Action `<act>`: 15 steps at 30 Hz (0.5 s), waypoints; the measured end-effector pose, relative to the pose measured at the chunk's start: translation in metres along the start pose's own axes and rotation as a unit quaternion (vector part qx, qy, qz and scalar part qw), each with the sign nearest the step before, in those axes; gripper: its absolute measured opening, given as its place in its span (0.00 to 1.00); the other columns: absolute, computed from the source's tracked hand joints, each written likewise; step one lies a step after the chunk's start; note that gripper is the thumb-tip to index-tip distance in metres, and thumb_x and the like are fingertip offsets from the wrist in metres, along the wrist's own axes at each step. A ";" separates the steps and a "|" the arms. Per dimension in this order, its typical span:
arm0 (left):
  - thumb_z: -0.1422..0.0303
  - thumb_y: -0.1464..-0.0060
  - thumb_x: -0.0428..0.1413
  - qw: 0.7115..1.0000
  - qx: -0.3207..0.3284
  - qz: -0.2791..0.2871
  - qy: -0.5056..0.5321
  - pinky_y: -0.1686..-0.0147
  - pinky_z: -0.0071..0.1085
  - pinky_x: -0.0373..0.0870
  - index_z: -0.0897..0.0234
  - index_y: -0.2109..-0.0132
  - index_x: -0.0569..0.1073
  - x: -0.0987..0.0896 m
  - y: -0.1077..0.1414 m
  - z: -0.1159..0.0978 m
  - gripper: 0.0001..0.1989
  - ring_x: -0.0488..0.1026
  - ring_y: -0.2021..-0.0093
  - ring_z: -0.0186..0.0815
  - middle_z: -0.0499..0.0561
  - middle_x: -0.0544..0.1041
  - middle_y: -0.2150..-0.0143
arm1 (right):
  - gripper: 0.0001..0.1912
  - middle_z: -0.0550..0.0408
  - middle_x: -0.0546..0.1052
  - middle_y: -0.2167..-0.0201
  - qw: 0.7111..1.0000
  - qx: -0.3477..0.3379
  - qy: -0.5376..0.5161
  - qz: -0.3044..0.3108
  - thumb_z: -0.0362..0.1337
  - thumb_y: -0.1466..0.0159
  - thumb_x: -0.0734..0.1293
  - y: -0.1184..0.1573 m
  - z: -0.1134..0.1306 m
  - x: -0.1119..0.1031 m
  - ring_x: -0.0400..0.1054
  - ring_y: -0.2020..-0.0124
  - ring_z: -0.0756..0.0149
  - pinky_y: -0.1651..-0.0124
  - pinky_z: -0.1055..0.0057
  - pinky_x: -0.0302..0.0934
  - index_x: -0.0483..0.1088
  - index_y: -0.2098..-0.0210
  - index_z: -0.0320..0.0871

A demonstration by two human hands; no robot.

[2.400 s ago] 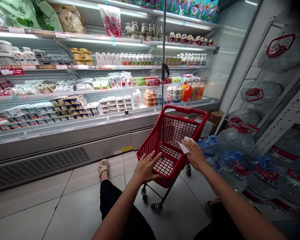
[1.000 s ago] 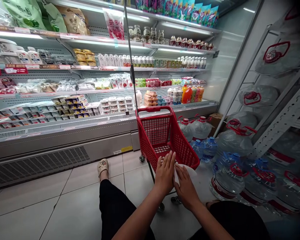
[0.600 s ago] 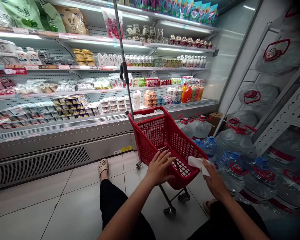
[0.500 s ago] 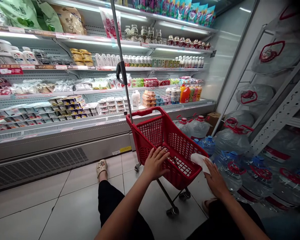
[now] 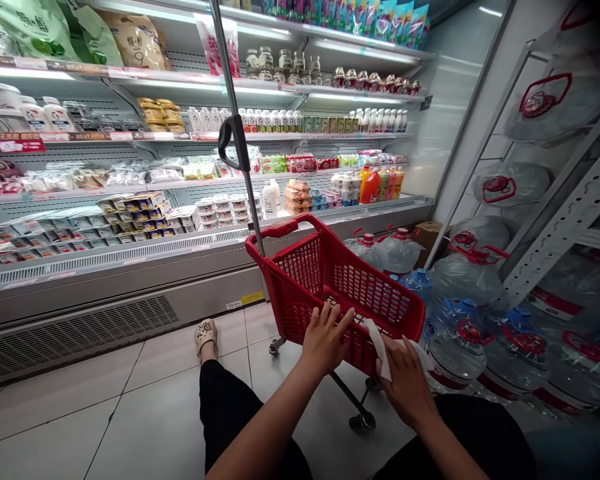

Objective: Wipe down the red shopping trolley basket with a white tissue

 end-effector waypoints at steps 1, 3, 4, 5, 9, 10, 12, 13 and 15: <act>0.58 0.40 0.60 1.000 0.006 0.000 0.000 0.29 0.56 0.50 0.51 0.22 0.46 -0.002 0.001 -0.001 0.46 0.53 0.26 0.54 0.54 0.61 0.26 | 0.40 0.49 0.70 0.36 1.000 0.010 0.004 -0.009 0.39 0.29 0.56 0.001 -0.010 0.000 0.63 0.34 0.50 0.25 0.44 0.44 0.35 0.22 0.50; 0.58 0.37 0.57 0.999 0.032 -0.008 -0.003 0.27 0.56 0.45 0.52 0.22 0.43 -0.005 0.001 -0.004 0.45 0.52 0.25 0.51 0.52 0.58 0.24 | 0.36 0.47 0.72 0.38 0.998 0.044 0.006 -0.032 0.41 0.28 0.54 0.003 -0.031 0.000 0.63 0.34 0.47 0.26 0.42 0.46 0.39 0.23 0.49; 0.58 0.36 0.56 0.999 0.048 -0.017 -0.008 0.26 0.57 0.41 0.51 0.22 0.42 -0.008 0.001 -0.003 0.44 0.52 0.25 0.50 0.50 0.56 0.23 | 0.35 0.46 0.72 0.39 0.997 0.066 0.005 -0.041 0.43 0.27 0.54 0.003 -0.042 0.000 0.62 0.34 0.46 0.26 0.41 0.46 0.42 0.24 0.47; 0.57 0.35 0.55 0.998 0.062 -0.026 -0.017 0.26 0.59 0.36 0.50 0.22 0.42 -0.011 0.001 -0.001 0.43 0.51 0.24 0.49 0.49 0.55 0.23 | 0.33 0.45 0.72 0.39 0.995 0.091 0.004 -0.042 0.44 0.27 0.53 0.003 -0.054 0.000 0.61 0.33 0.46 0.26 0.41 0.47 0.45 0.24 0.46; 0.57 0.33 0.53 0.994 0.055 -0.067 -0.067 0.28 0.62 0.18 0.44 0.23 0.46 -0.032 -0.002 0.031 0.37 0.53 0.24 0.47 0.46 0.57 0.23 | 0.33 0.44 0.67 0.32 0.983 0.181 -0.010 0.005 0.49 0.26 0.48 -0.004 -0.099 0.006 0.55 0.28 0.50 0.24 0.45 0.40 0.52 0.27 0.43; 0.56 0.32 0.53 0.993 0.041 -0.077 -0.074 0.29 0.62 0.16 0.43 0.24 0.48 -0.040 -0.002 0.043 0.35 0.54 0.25 0.47 0.46 0.58 0.24 | 0.34 0.44 0.66 0.31 0.979 0.202 -0.016 0.013 0.50 0.26 0.47 -0.007 -0.109 0.008 0.55 0.28 0.52 0.23 0.47 0.38 0.52 0.27 0.43; 0.55 0.31 0.52 0.992 0.018 -0.096 -0.081 0.29 0.63 0.14 0.45 0.25 0.54 -0.056 -0.003 0.063 0.32 0.57 0.26 0.49 0.48 0.63 0.26 | 0.35 0.43 0.64 0.30 0.970 0.241 -0.030 0.014 0.52 0.27 0.46 -0.014 -0.124 0.014 0.55 0.27 0.54 0.23 0.50 0.37 0.53 0.27 0.41; 0.54 0.31 0.52 0.991 0.009 -0.106 -0.083 0.29 0.63 0.15 0.46 0.26 0.58 -0.063 -0.003 0.070 0.30 0.59 0.27 0.50 0.49 0.65 0.27 | 0.36 0.43 0.64 0.29 0.965 0.260 -0.038 0.011 0.53 0.27 0.46 -0.017 -0.130 0.016 0.54 0.27 0.54 0.23 0.50 0.37 0.53 0.27 0.41; 0.52 0.32 0.53 0.989 -0.005 -0.120 -0.080 0.28 0.65 0.19 0.50 0.31 0.67 -0.076 -0.004 0.073 0.27 0.64 0.30 0.53 0.52 0.71 0.31 | 0.37 0.41 0.63 0.30 0.956 0.290 -0.048 0.004 0.54 0.28 0.46 -0.024 -0.136 0.022 0.54 0.27 0.53 0.23 0.50 0.38 0.55 0.29 0.39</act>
Point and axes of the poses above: each hand's wrist, its own y-axis away from the middle knuckle, its own x-axis out of the palm, z = x × y, the point moved 3 cm from there along -y, towards the middle knuckle
